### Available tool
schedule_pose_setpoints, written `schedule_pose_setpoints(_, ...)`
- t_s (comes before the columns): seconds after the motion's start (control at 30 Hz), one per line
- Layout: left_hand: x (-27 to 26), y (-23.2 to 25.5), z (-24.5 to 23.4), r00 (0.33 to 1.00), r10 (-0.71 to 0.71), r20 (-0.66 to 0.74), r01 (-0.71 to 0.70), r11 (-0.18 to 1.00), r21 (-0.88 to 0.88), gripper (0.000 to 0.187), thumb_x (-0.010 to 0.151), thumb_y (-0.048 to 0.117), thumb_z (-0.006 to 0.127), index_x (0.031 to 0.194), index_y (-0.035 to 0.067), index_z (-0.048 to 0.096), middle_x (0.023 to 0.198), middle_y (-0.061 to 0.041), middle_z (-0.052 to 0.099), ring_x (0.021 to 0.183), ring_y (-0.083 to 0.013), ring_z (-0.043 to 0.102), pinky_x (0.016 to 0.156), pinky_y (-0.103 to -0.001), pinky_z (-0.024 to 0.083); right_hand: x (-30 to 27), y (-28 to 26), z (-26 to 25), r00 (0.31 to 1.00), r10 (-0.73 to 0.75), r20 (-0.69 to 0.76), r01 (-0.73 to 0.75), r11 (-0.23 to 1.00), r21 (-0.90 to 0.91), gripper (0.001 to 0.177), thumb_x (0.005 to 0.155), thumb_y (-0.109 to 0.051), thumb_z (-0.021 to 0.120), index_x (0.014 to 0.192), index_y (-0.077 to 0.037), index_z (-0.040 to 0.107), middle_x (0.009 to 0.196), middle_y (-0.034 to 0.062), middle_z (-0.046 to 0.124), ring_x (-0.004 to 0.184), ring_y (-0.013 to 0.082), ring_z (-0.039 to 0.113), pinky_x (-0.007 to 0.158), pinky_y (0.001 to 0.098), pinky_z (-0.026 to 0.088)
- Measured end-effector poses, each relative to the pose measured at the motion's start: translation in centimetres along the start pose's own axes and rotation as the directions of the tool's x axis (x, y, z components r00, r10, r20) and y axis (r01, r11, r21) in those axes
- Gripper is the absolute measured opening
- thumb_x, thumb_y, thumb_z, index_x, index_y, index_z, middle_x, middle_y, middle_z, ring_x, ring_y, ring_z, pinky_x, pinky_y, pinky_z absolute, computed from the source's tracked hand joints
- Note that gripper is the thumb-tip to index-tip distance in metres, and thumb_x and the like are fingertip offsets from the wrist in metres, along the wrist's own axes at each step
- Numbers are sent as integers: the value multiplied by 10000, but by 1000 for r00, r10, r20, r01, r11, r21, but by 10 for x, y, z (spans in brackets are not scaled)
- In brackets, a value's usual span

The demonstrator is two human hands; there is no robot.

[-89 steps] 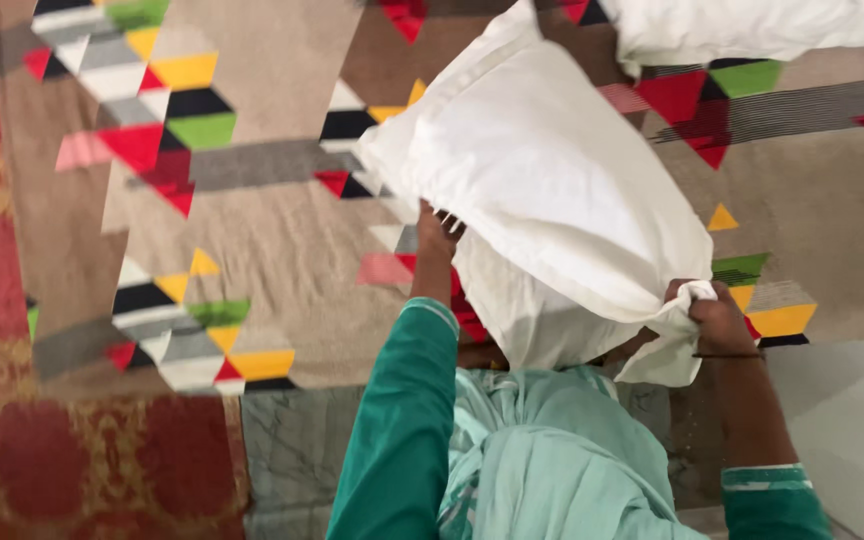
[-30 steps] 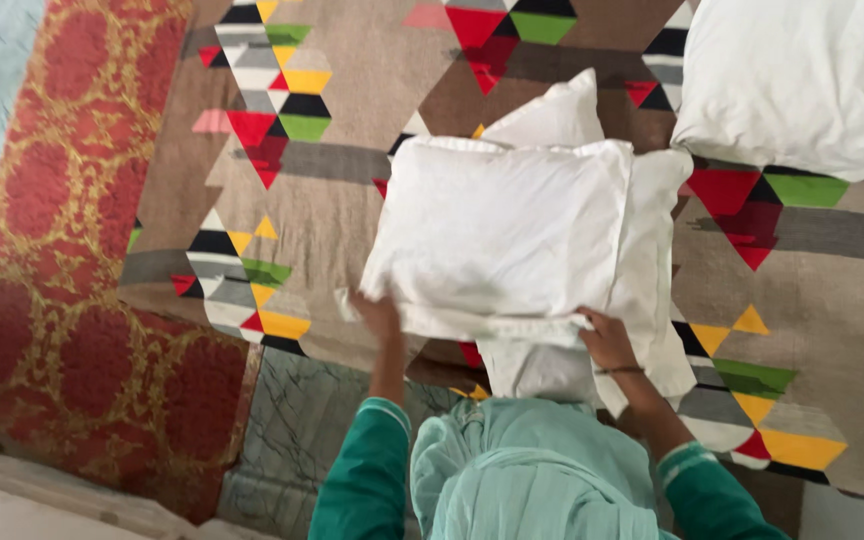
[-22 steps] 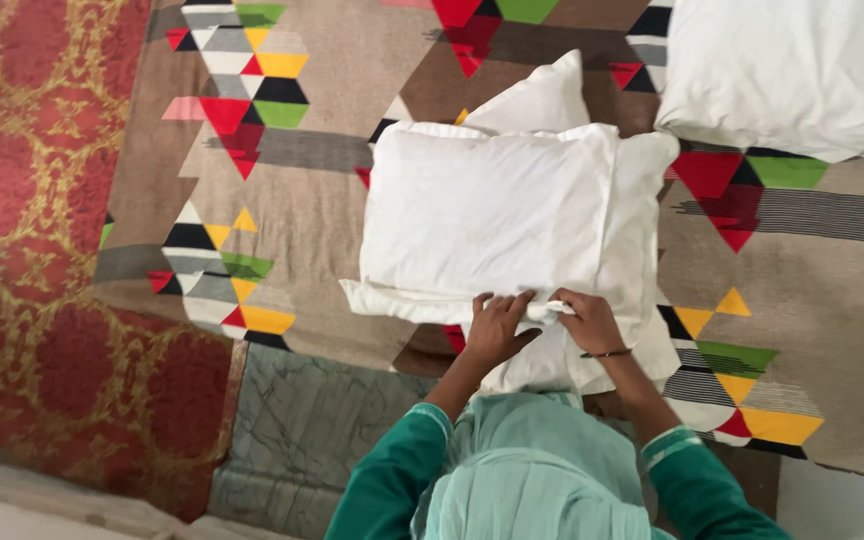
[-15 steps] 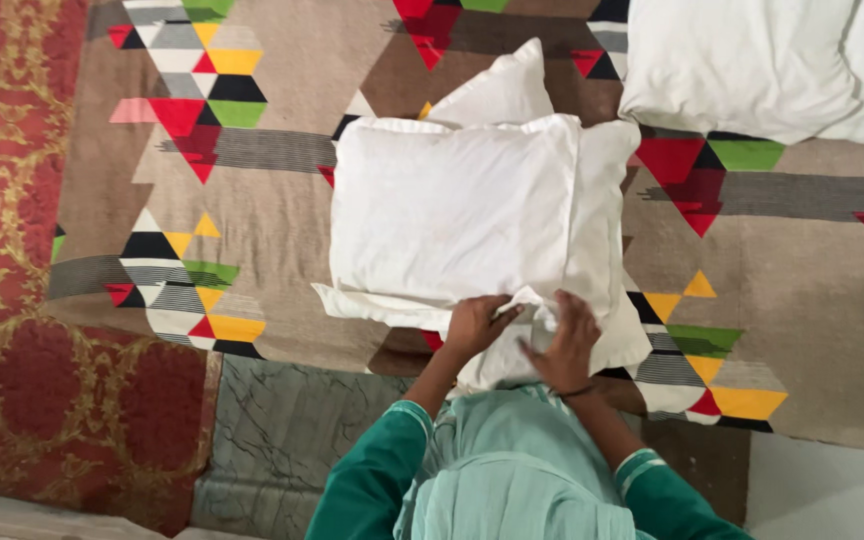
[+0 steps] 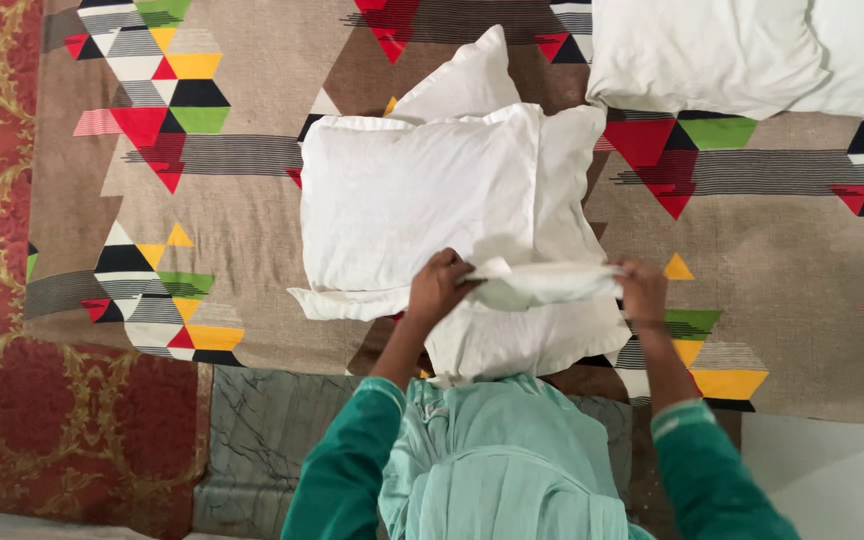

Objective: The person places a white pillowcase onto a bed, inserts a floral pillow into it, and smooths the cover. They then adjust the geometric-patterned bedsheet, folding the edges over the mattress to create a neat appearance.

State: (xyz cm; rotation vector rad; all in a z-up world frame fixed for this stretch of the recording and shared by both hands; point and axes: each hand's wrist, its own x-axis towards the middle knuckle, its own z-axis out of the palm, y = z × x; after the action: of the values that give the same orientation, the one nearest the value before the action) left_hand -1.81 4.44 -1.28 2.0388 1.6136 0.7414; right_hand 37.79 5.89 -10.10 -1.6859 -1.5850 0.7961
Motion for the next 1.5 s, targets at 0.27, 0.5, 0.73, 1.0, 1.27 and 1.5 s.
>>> schedule_pose_setpoints(0.27, 29, -62, -33, 849, -294, 439, 297, 953, 64, 490, 753, 439, 854, 1066, 75, 758, 940, -153, 760, 846, -344, 712, 774, -444, 559, 109, -22, 16, 764, 580, 284, -609, 501, 615, 182, 859, -130, 776, 1027, -64, 758, 858, -10, 696, 725, 128, 607, 649, 325, 449)
schedule_pose_setpoints(0.5, -1, -96, -43, 918, -369, 143, 350, 926, 144, 277, 952, 381, 727, 1026, 119, 776, 854, -97, 733, 759, -300, 701, 736, -434, 550, 81, -1, 37, 971, 139, -194, -104, 979, 178, 205, 979, -172, 831, 1070, -25, 721, 826, 89, 585, 774, 200, 542, 736, 328, 464)
schedule_pose_setpoints(0.73, 37, -72, 9, 924, -295, -244, 354, 900, 254, 140, 919, 262, 714, 995, 145, 720, 923, -40, 672, 918, -275, 607, 855, -498, 390, 83, -17, 71, 911, 127, -392, -313, 831, -459, 487, 1031, -567, 587, 1375, -228, 646, 1276, 81, 689, 1244, 313, 582, 1161, 571, 369)
schedule_pose_setpoints(1.0, 38, -80, 32, 915, -312, -256, 375, 891, 254, 241, 945, 263, 670, 1109, 91, 627, 1038, -96, 611, 1009, -330, 547, 930, -542, 365, 16, -150, 170, 744, -487, 458, 667, 574, -474, 596, 952, -631, 571, 1508, -422, 518, 1700, 65, 307, 1563, 360, 250, 1161, 695, 188)
schedule_pose_setpoints(1.27, -55, -103, 86, -273, -942, 195, 513, -314, -799, 878, 913, 431, 801, 1467, -54, 323, 1456, -212, 461, 1306, -388, 594, 1029, -541, 577, 57, -136, 157, 772, -482, 415, 636, 595, -492, 689, 901, -755, 528, 1519, -454, 478, 1694, 40, 291, 1546, 338, 234, 1153, 671, 193)
schedule_pose_setpoints(1.5, -33, -181, 8, 2, -963, 269, 484, -235, -843, 859, 859, 453, 748, 1572, 252, 311, 1613, -77, 421, 1413, -317, 439, 1060, -535, 453, 70, -142, 154, 811, -264, 522, 541, 677, -499, 882, 760, -893, 482, 1522, -454, 413, 1682, -61, 252, 1525, 252, 211, 1120, 639, 187)
